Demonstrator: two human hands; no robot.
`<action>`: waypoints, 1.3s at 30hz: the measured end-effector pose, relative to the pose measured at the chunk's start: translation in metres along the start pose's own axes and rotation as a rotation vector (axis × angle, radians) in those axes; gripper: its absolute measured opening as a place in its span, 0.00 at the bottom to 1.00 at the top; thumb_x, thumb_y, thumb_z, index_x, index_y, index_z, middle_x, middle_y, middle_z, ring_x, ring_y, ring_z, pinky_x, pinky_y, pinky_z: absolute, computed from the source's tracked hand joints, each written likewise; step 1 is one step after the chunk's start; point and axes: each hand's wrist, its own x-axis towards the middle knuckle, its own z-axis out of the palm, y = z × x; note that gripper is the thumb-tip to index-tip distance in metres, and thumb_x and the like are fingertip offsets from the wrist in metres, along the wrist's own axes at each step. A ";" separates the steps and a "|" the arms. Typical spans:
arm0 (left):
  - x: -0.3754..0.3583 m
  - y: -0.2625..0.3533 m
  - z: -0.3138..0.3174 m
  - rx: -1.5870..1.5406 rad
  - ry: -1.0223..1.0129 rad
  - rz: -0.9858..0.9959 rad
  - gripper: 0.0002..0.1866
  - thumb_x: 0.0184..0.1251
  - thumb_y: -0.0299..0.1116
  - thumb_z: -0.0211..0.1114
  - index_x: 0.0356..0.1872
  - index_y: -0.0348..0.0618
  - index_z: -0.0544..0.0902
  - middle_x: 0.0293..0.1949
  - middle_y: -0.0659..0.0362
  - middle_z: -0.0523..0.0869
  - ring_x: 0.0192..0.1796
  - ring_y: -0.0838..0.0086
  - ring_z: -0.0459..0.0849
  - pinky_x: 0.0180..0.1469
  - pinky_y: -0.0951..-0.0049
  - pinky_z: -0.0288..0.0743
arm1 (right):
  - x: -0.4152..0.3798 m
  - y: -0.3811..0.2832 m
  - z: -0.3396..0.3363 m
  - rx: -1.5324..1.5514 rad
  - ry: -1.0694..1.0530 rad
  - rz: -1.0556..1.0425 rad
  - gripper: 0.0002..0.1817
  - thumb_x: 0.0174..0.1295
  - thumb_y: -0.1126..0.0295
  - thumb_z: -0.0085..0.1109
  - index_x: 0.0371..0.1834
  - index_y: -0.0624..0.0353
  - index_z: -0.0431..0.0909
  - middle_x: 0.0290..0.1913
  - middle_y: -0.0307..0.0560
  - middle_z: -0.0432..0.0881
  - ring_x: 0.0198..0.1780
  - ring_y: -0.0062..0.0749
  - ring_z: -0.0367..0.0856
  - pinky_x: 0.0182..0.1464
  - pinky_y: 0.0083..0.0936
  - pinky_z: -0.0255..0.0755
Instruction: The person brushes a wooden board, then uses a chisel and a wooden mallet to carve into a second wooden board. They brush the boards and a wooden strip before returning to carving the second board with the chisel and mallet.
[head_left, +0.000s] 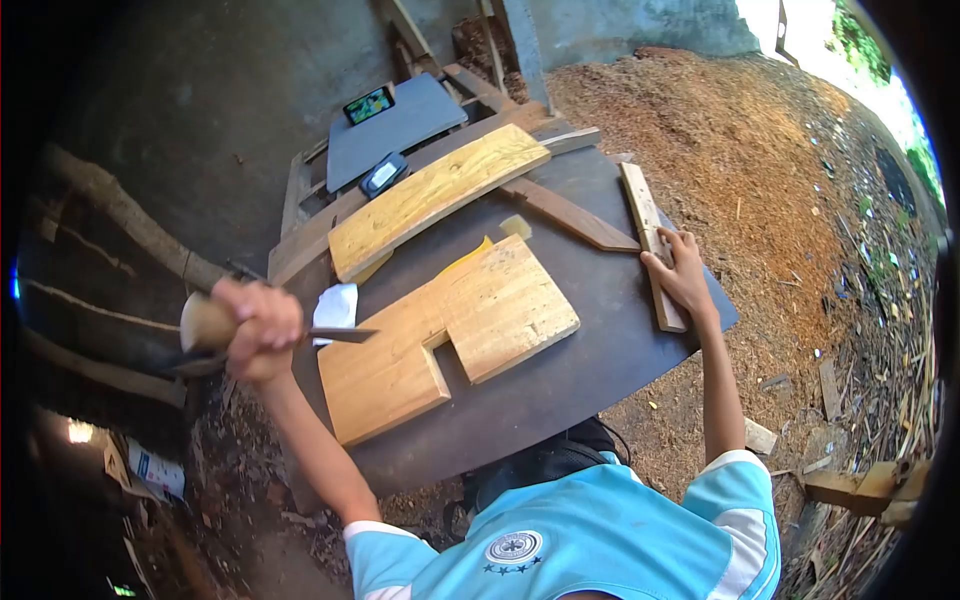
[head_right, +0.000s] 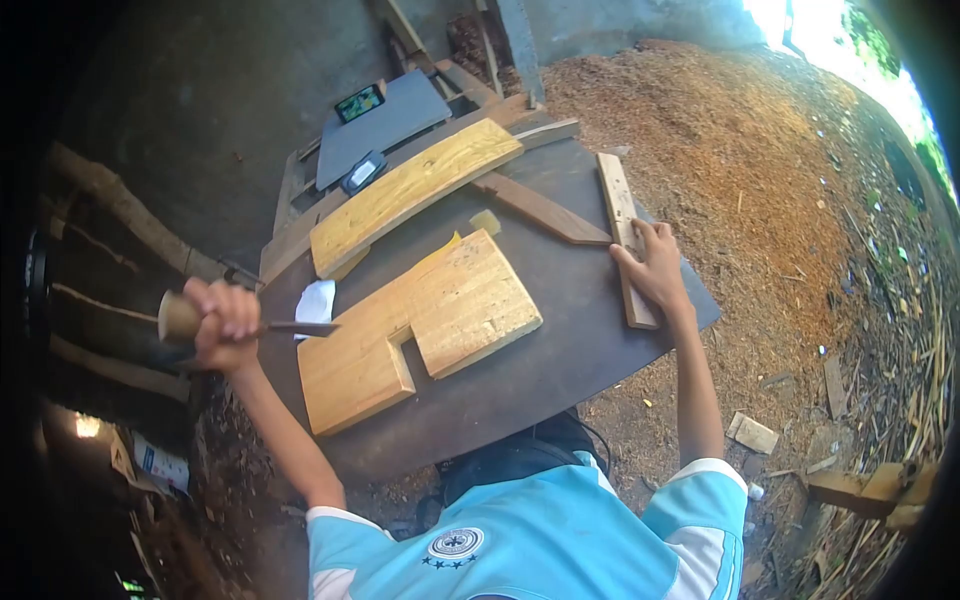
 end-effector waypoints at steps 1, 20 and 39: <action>0.002 0.002 0.005 0.329 0.017 -0.170 0.10 0.55 0.28 0.62 0.33 0.44 0.68 0.22 0.62 0.73 0.21 0.79 0.71 0.25 0.79 0.67 | 0.002 0.001 -0.002 0.042 -0.018 -0.012 0.33 0.53 0.51 0.58 0.58 0.61 0.69 0.53 0.57 0.67 0.57 0.48 0.64 0.60 0.40 0.61; -0.028 -0.123 0.000 1.480 -0.524 -0.881 0.48 0.28 0.48 0.74 0.59 0.52 0.63 0.47 0.47 0.79 0.51 0.53 0.77 0.52 0.57 0.71 | 0.121 -0.123 0.135 0.116 -0.739 -0.685 0.28 0.54 0.77 0.50 0.62 0.53 0.67 0.55 0.53 0.75 0.56 0.46 0.73 0.56 0.33 0.68; -0.144 0.078 -0.078 1.603 0.389 -0.862 0.36 0.34 0.47 0.73 0.54 0.57 0.79 0.44 0.51 0.84 0.49 0.63 0.82 0.51 0.64 0.73 | 0.057 -0.114 0.072 0.944 -0.765 -0.023 0.24 0.52 0.74 0.53 0.55 0.60 0.67 0.44 0.40 0.73 0.47 0.24 0.72 0.52 0.22 0.66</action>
